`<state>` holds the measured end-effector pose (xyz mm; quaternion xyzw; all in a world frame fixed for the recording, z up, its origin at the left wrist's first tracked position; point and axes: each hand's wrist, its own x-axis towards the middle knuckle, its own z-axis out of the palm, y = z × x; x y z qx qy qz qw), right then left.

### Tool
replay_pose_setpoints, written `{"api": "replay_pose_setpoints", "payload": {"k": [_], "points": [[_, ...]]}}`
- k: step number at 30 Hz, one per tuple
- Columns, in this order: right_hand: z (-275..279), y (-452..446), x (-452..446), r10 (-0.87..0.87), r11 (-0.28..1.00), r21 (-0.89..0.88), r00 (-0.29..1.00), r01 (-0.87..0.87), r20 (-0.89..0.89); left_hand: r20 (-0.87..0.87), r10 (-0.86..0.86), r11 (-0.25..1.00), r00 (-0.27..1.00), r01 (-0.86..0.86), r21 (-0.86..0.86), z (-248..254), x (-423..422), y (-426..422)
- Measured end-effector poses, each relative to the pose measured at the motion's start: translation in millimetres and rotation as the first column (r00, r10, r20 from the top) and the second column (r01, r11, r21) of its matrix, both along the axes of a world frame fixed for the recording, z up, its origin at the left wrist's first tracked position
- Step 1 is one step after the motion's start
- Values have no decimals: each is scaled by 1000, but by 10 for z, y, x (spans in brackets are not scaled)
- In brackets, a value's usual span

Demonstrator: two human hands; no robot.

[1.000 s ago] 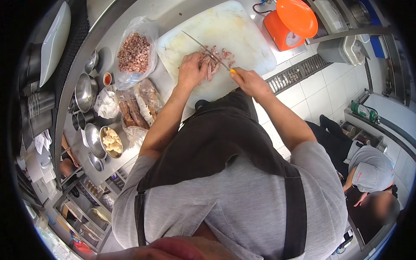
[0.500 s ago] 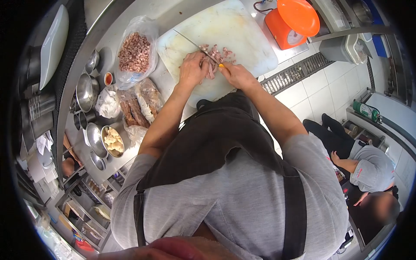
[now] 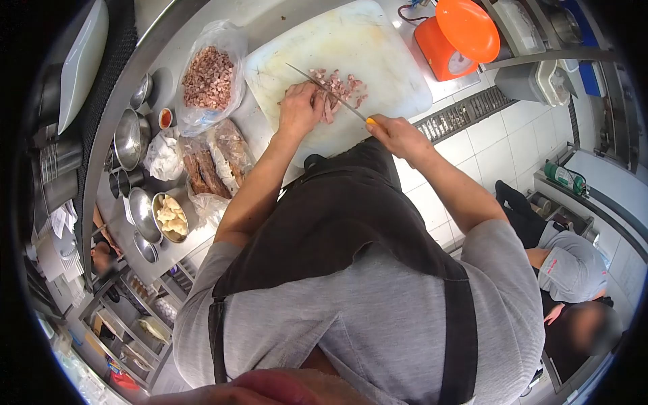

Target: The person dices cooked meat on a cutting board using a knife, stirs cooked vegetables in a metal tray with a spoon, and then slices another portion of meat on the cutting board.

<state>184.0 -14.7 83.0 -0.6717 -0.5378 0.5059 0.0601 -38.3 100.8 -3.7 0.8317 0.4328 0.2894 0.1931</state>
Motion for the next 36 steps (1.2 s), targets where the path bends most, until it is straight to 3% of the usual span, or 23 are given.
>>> {"api": "replay_pose_setpoints", "payload": {"k": [1, 2, 3, 5, 6, 8, 11, 13, 15, 17, 19, 22, 29, 32, 33, 35, 36], "points": [[108, 50, -69, 11, 1000, 19, 1000, -11, -17, -6, 2, 1000, 1000, -2, -7, -8, -9, -10], [248, 127, -137, -67, 987, -145, 998, 67, 10, -9, -5, 1000, 1000, 5, 5, -10, -17, -8], [202, 215, -247, -66, 988, -143, 998, 66, 8, -8, -13, 1000, 1000, 14, 25, -3, -7, 19], [-26, 358, -344, -22, 998, 54, 1000, 21, 18, -6, -21, 1000, 1000, 21, 0, -24, -24, 17], [-227, 397, -336, -27, 998, 59, 999, 26, 17, -3, -25, 999, 1000, 25, -20, -19, -17, 28], [-621, 426, -382, 20, 955, 296, 1000, -12, -24, -30, -31, 998, 999, 29, -59, 48, -23, 23], [-640, 346, -378, -11, 943, 332, 1000, 18, -24, -38, -39, 997, 999, 37, -66, 37, -31, 13], [-594, 284, -307, -56, 939, 337, 998, 66, -40, -22, -36, 999, 999, 35, -33, 70, -33, 15], [-468, 206, -254, -93, 936, 334, 994, 107, -57, -48, -50, 987, 998, 42, -154, 111, -57, 8], [-229, 177, -184, -242, 952, 184, 970, 244, -33, 26, -35, 993, 999, 38, -112, 148, -89, 15], [-261, 171, -97, -243, 951, 185, 969, 246, -38, 101, -31, 997, 994, 38, -71, 170, -140, 62], [-237, 148, -73, -187, 953, 238, 982, 189, -31, 23, 65, 997, 998, -64, -42, 160, -264, 209], [-101, 28, -103, -226, 941, 255, 974, 220, -6, 40, 3, 999, 999, -4, 32, 299, -8, 36], [-115, 6, -83, -231, 946, 234, 973, 223, 6, -217, -84, 993, 972, 101, 68, 408, 241, -220], [-125, 9, -84, -221, 952, 224, 975, 210, 25, -216, -87, 992, 973, 104, 68, 384, 296, -248], [-138, 10, -103, -201, 962, 198, 978, 188, 47, -433, -127, 982, 892, 176, 73, 340, 366, -273], [-150, 0, -102, -180, 971, 170, 981, 166, 68, -432, -132, 981, 892, 181, 73, 295, 380, -253]]}}
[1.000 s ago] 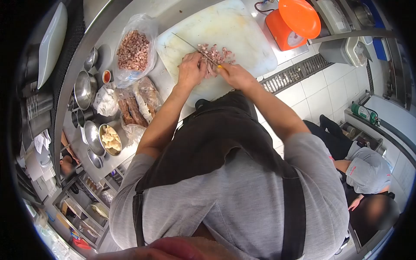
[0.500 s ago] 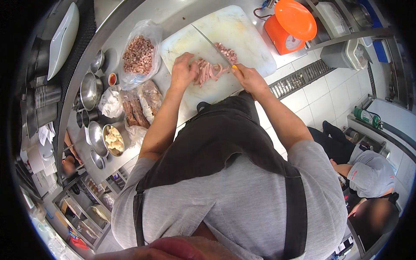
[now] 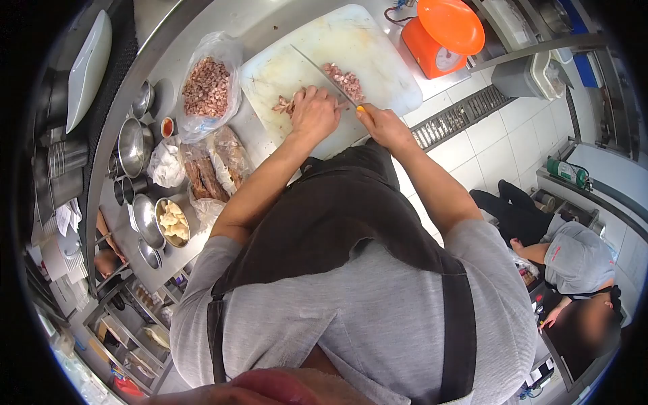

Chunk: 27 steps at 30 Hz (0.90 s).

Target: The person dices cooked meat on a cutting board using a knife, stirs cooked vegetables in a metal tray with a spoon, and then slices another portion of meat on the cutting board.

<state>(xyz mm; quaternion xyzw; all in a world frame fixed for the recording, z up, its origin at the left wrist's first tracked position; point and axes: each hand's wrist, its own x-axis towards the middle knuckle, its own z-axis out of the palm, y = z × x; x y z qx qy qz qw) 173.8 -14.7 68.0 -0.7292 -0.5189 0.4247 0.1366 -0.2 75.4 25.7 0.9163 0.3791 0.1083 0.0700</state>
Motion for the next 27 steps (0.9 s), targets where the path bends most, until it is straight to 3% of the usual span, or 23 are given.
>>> {"api": "replay_pose_setpoints", "payload": {"k": [4, 6, 11, 21, 27], "points": [[-107, -23, 32, 10, 999, 49, 999, -11, 37, -18, -76, 997, 997, 77, 19, -109, 28, 28], [-121, -41, 77, -80, 995, 59, 997, 80, 6, -16, -81, 997, 997, 81, 14, -145, 44, 25], [-109, -52, 176, -94, 993, 68, 995, 92, 29, 98, -148, 989, 984, 149, -9, -226, 122, 60], [206, -19, 48, -126, 983, 126, 991, 131, -45, 118, -75, 996, 990, 80, -46, -148, 106, 22], [97, 33, 53, -108, 981, 162, 994, 108, -7, 107, -77, 997, 991, 77, 10, -241, 108, 66]]}}
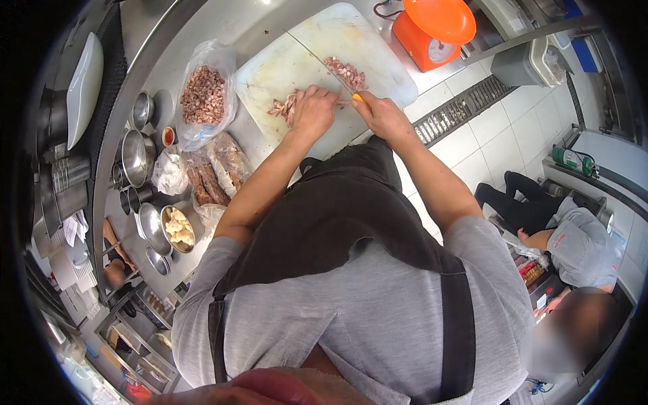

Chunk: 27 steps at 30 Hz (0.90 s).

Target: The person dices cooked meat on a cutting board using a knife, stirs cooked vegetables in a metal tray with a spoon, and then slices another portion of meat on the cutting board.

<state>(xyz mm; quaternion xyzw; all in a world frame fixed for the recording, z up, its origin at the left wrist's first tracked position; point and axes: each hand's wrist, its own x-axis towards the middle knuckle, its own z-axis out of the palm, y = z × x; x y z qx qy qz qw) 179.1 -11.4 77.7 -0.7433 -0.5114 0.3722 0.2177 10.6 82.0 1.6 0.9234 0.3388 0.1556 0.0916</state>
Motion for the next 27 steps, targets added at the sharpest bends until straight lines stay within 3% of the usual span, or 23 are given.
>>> {"api": "replay_pose_setpoints", "payload": {"k": [5, 10, 15, 20, 22, 24, 27], "points": [[5, 65, -17, 17, 999, 29, 1000, -16, -1, -25, 3, 1000, 1000, -3, -15, 1, 1, -13], [-422, 166, 68, 101, 991, 86, 993, -107, 67, -16, 1, 1000, 1000, -2, -26, 17, 16, 8], [104, 92, -23, -2, 999, -46, 999, 0, -33, 12, 17, 1000, 1000, -16, -12, -37, 7, -10], [-420, 80, 53, 82, 997, -16, 997, -82, -11, -8, 7, 1000, 1000, -7, -21, -58, 9, 8], [-382, 85, 49, 99, 994, 37, 995, -99, 10, 5, -3, 1000, 1000, 3, -24, 21, -2, 4], [-273, 57, 96, 5, 998, -60, 1000, -4, 20, 25, -15, 999, 1000, 16, -30, 91, 28, -10], [-214, 2, 137, -14, 998, -59, 1000, 14, -2, -16, -5, 999, 1000, 4, -34, 131, 86, -30]]}}
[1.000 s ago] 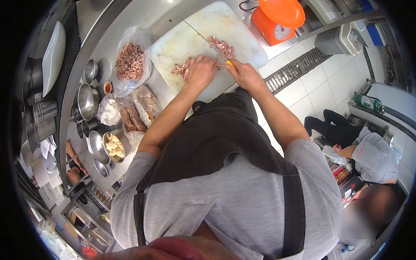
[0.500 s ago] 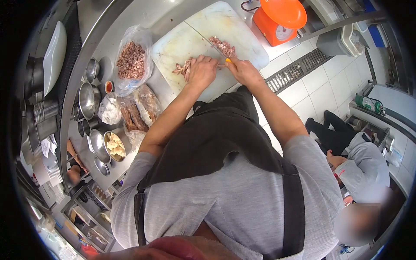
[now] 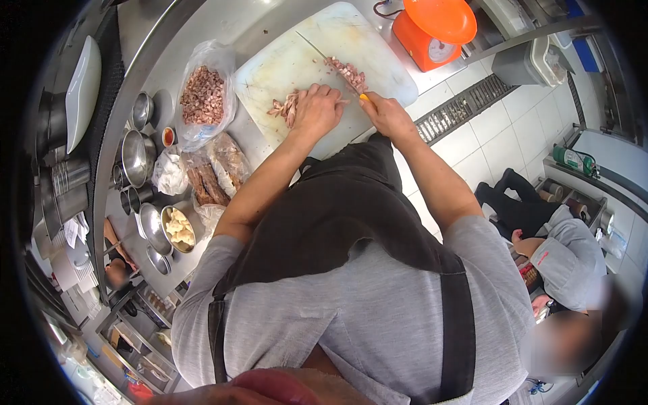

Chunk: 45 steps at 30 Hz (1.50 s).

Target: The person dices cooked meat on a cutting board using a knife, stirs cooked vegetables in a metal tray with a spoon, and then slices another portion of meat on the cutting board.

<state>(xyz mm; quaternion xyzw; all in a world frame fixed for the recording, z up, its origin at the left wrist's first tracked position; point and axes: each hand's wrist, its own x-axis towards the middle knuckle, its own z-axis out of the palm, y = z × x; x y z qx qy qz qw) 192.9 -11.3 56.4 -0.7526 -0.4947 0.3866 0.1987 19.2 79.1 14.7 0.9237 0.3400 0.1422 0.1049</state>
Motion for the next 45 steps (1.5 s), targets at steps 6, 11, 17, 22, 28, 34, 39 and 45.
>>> {"api": "replay_pose_setpoints", "payload": {"k": [6, 11, 17, 22, 28, 34, 39, 45], "points": [[232, -9, -77, -27, 999, 30, 1000, 27, -5, 52, 84, 996, 995, -86, 35, -137, 97, 78], [295, 27, -145, -17, 1000, -8, 999, 17, -41, 44, 42, 999, 998, -42, 2, -53, 18, 62], [142, 24, -138, 28, 997, 77, 999, -26, -23, 77, 37, 999, 996, -38, 9, -170, -18, 87], [150, 47, -153, 1, 1000, 19, 997, 0, -72, 63, 36, 999, 997, -36, 6, -149, -15, 78], [88, 109, -122, 44, 999, 32, 998, -43, -41, 70, 32, 999, 997, -34, 20, -99, -14, 54], [69, 33, -161, -8, 1000, 8, 991, 9, -131, 34, 50, 998, 998, -51, 27, 36, -85, 44], [-106, 84, -176, 84, 993, 91, 995, -79, -57, -21, 37, 999, 999, -37, 16, -49, -116, 52], [72, 36, -222, 81, 987, 147, 991, -65, -105, 86, 79, 995, 993, -84, 50, -20, -142, 30]]}}
